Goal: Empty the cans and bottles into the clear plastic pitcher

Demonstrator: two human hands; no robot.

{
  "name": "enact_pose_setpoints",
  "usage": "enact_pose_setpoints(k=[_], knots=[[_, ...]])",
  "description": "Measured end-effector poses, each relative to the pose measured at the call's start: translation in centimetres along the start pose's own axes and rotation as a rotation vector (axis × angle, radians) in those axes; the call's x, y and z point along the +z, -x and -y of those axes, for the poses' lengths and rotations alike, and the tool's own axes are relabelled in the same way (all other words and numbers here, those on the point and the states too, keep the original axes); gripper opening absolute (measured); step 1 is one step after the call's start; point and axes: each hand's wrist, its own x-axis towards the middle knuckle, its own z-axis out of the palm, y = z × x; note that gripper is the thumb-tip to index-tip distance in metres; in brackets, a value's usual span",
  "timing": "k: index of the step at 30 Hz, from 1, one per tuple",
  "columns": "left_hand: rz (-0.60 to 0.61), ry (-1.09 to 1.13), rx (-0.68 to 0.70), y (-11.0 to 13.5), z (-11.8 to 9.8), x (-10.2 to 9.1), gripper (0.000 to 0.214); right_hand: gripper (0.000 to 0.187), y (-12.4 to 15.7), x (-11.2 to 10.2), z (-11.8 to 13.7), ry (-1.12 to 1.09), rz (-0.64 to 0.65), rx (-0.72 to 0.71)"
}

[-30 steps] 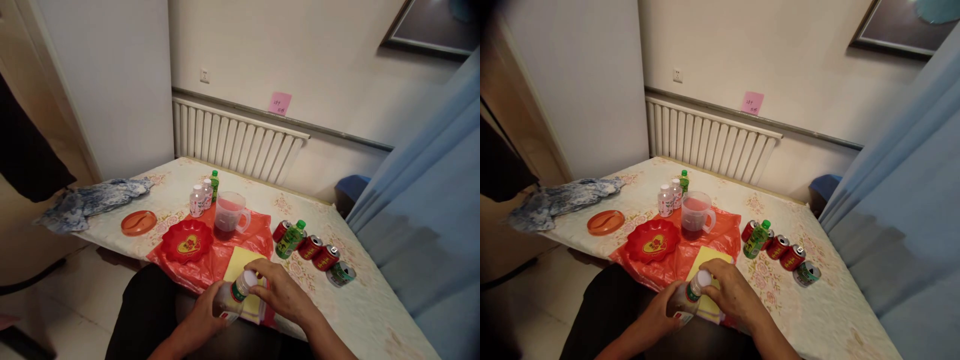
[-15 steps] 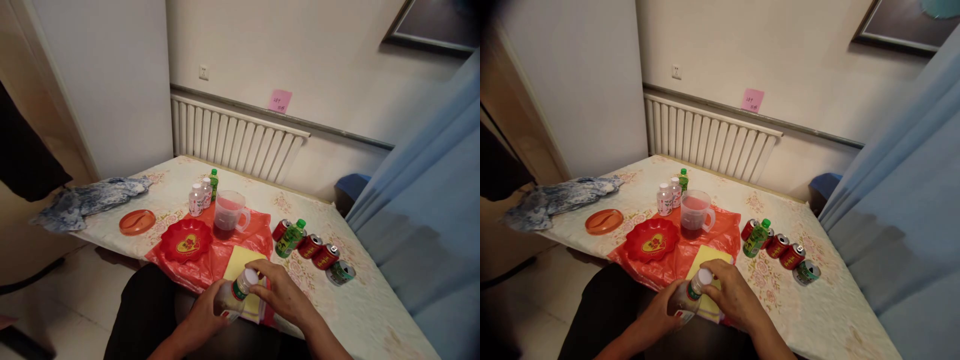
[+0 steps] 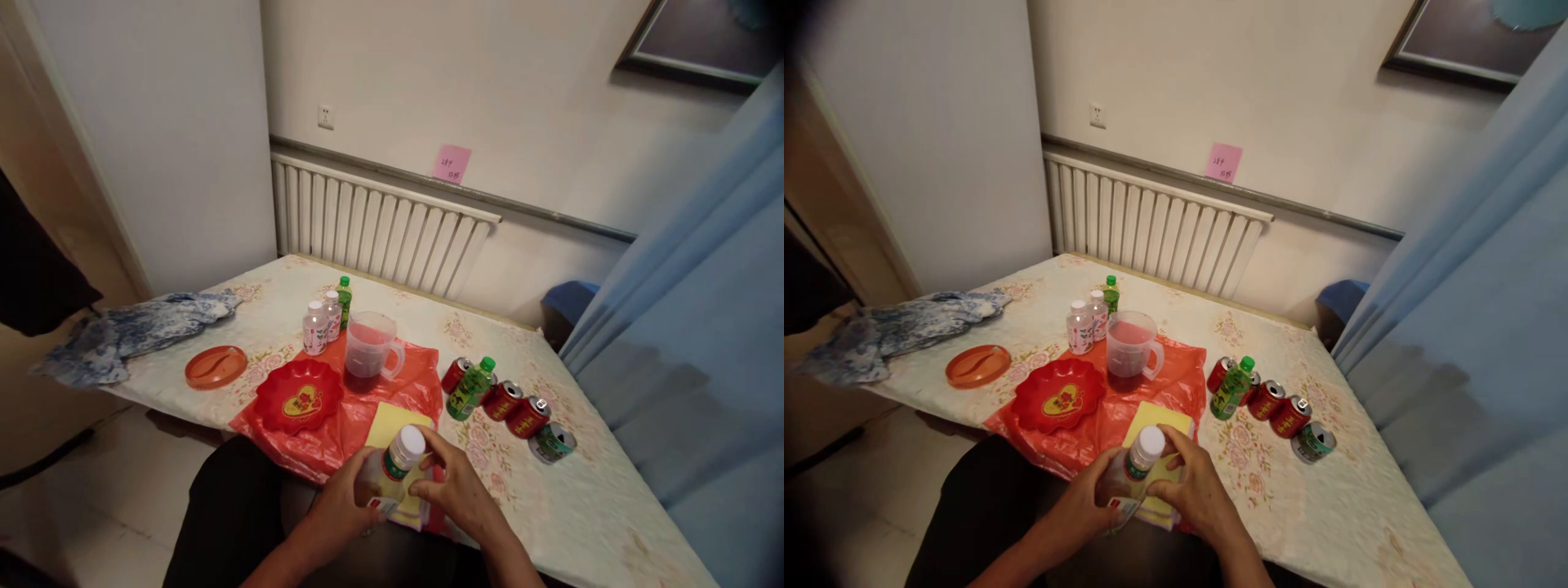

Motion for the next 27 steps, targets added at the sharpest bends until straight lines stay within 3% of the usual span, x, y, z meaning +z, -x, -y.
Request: enact_pose_setpoints(k=[5,13,20,23,27], knots=[[0.001,0.05,0.067,-1.0,-0.4,0.8,0.07,0.045,0.6,1.6,-1.8,-0.038,0.026,0.09],[0.108,0.104,0.061,-2.4,-1.5,2.2,0.07,0.055,1.3,1.5,-2.5,-0.131,-0.037,0.118],[0.267,0.162,0.041,-4.2,-1.2,3.4,0.082,0.052,2.1,-0.3,-3.1,-0.091,-0.155,0.063],[0.16,-0.021,0.025,-5.4,1.1,3.0,0.078,0.052,2.4,-2.0,-3.6,-0.042,-0.226,0.086],[-0.076,-0.316,0.119,-7.8,5.2,1.2,0.046,0.045,2.3,-4.8,-5.5,0.0,-0.327,0.107]])
